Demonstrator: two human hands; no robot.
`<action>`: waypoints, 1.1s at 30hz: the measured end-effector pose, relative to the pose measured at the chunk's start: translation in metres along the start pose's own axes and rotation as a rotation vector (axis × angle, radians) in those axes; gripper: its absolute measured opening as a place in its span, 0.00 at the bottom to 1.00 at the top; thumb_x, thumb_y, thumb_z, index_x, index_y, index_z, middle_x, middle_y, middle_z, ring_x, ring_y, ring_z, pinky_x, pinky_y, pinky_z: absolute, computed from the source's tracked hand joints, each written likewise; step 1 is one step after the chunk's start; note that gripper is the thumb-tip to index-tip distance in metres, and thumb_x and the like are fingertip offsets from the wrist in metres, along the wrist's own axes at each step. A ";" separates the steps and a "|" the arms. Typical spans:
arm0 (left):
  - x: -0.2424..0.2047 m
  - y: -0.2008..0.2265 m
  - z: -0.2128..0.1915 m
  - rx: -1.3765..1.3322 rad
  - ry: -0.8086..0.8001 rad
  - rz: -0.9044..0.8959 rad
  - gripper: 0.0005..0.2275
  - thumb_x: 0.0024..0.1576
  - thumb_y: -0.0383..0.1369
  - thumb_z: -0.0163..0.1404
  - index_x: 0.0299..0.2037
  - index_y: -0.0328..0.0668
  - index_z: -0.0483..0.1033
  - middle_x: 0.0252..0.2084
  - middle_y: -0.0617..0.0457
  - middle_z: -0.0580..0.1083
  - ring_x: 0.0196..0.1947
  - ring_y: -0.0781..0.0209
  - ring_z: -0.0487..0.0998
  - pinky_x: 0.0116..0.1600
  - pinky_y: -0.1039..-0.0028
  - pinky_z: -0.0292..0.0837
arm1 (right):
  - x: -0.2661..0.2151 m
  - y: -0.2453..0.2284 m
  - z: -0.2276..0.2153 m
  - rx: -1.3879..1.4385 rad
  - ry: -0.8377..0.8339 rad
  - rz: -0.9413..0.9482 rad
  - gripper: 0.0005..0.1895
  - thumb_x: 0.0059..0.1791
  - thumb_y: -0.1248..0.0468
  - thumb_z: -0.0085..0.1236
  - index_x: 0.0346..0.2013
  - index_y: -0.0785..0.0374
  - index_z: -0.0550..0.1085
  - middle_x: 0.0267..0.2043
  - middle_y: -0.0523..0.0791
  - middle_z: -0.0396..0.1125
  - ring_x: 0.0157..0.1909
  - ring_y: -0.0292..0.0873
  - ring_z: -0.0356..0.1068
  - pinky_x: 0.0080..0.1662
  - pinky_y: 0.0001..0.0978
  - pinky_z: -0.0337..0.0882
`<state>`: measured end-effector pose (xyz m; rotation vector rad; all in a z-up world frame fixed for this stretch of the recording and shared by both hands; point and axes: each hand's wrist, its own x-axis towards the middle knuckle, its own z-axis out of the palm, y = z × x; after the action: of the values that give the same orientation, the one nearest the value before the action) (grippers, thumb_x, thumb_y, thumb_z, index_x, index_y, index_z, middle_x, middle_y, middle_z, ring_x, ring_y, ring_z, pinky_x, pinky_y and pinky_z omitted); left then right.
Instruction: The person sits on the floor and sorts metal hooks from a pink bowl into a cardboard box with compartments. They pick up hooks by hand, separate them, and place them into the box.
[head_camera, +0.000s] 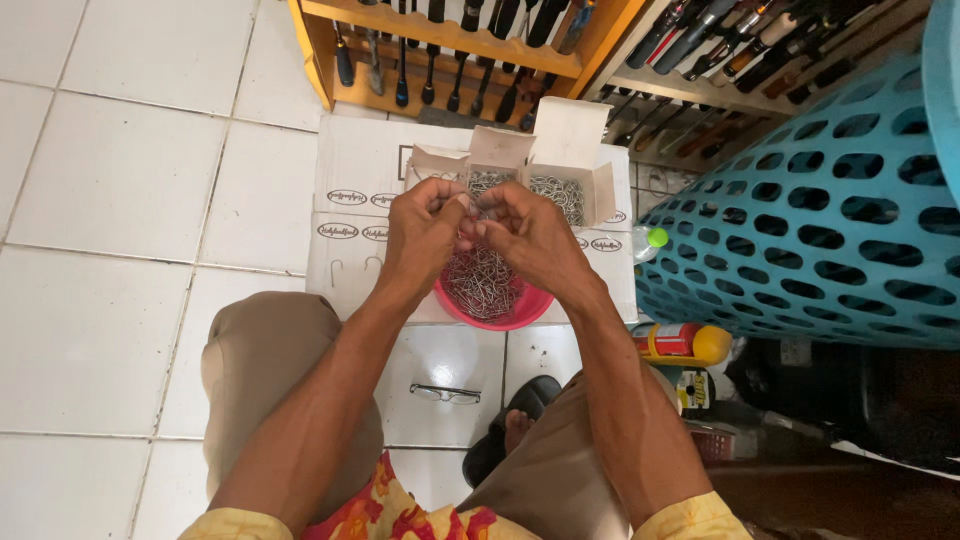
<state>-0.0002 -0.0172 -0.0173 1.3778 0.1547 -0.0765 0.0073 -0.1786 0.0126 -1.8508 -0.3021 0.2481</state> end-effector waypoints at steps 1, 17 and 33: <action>0.000 0.000 0.000 0.000 0.000 0.000 0.06 0.61 0.26 0.48 0.42 0.32 0.77 0.33 0.46 0.78 0.28 0.67 0.81 0.29 0.80 0.83 | 0.001 0.003 0.000 0.000 0.000 0.000 0.17 0.48 0.71 0.61 0.51 0.73 0.74 0.36 0.53 0.73 0.36 0.42 0.76 0.38 0.32 0.78; 0.004 -0.014 0.001 0.041 0.000 -0.003 0.06 0.61 0.26 0.47 0.41 0.32 0.77 0.33 0.45 0.78 0.28 0.66 0.80 0.29 0.79 0.82 | -0.004 -0.008 -0.001 -0.297 0.001 -0.009 0.14 0.50 0.68 0.56 0.50 0.66 0.76 0.32 0.52 0.74 0.30 0.43 0.74 0.30 0.38 0.71; 0.001 -0.003 0.005 -0.015 0.020 0.010 0.06 0.61 0.26 0.46 0.41 0.32 0.75 0.32 0.46 0.78 0.28 0.65 0.81 0.29 0.78 0.82 | 0.000 0.000 0.001 -0.312 0.071 -0.063 0.13 0.48 0.67 0.59 0.47 0.65 0.77 0.31 0.50 0.75 0.29 0.42 0.71 0.31 0.37 0.70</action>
<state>0.0003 -0.0224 -0.0197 1.3651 0.1646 -0.0527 0.0072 -0.1771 0.0127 -2.1485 -0.3645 0.0943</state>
